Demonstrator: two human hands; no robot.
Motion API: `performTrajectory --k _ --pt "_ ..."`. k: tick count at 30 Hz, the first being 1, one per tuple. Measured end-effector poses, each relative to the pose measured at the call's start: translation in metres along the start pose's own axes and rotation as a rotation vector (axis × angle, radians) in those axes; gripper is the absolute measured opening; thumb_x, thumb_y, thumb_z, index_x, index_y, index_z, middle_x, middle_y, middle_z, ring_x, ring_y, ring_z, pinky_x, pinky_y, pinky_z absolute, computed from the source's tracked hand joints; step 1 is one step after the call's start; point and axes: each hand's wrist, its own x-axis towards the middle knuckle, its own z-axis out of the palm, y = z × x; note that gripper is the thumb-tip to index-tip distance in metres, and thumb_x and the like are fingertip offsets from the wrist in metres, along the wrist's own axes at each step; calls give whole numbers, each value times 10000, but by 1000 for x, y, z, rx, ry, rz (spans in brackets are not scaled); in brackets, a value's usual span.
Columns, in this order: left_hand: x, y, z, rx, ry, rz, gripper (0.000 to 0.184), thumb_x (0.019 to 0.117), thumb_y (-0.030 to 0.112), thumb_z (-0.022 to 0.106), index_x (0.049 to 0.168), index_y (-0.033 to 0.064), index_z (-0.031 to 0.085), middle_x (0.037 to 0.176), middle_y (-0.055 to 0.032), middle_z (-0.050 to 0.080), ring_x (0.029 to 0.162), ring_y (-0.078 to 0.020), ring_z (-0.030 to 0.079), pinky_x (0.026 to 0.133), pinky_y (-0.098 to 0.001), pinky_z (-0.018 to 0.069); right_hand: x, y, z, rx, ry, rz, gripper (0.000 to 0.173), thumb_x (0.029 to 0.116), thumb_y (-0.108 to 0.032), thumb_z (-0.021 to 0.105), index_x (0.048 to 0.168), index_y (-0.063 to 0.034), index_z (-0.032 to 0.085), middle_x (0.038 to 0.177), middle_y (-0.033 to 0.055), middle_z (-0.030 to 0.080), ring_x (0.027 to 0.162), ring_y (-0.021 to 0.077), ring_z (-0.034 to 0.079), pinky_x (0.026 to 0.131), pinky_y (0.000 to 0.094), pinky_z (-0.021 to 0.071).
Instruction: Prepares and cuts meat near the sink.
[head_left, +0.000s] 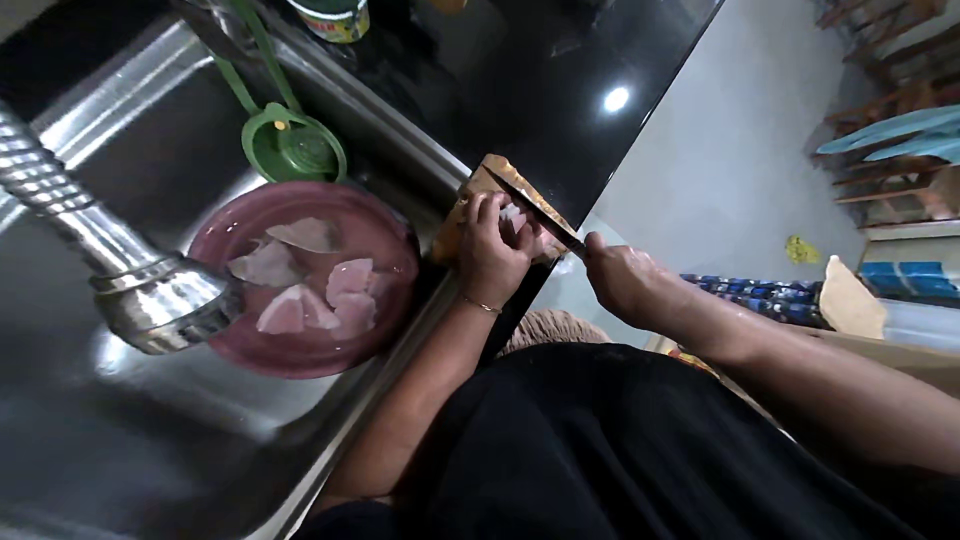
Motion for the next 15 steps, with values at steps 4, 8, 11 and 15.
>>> performTrajectory --k 4,8,11,15 --pt "0 0 -1 13 -38 4 366 823 135 772 1125 -45 669 1196 -231 647 1142 -346 637 978 -469 529 18 -10 -2 25 41 -40 206 1107 -166 390 1273 -58 448 947 191 669 925 407 716 761 556 575" --pt "2 1 -1 51 -22 33 310 845 121 736 1097 -48 675 1172 -224 657 1092 -323 658 931 -449 549 32 -29 -18 50 81 -128 215 1097 -135 400 1280 -37 456 1031 213 669 998 419 704 794 572 568" --pt "0 1 1 67 10 42 311 849 144 732 1100 -33 681 1164 -209 666 1065 -306 670 906 -435 560 34 -23 -11 60 141 -166 176 1079 -119 442 1234 -41 476 972 199 670 950 410 710 760 565 573" --pt "-1 1 1 41 21 12 327 814 127 762 1095 -22 686 1152 -196 675 1067 -301 674 918 -436 563 12 1 3 46 84 -106 199 1089 -148 449 1259 -51 479 928 191 670 906 409 711 756 576 571"
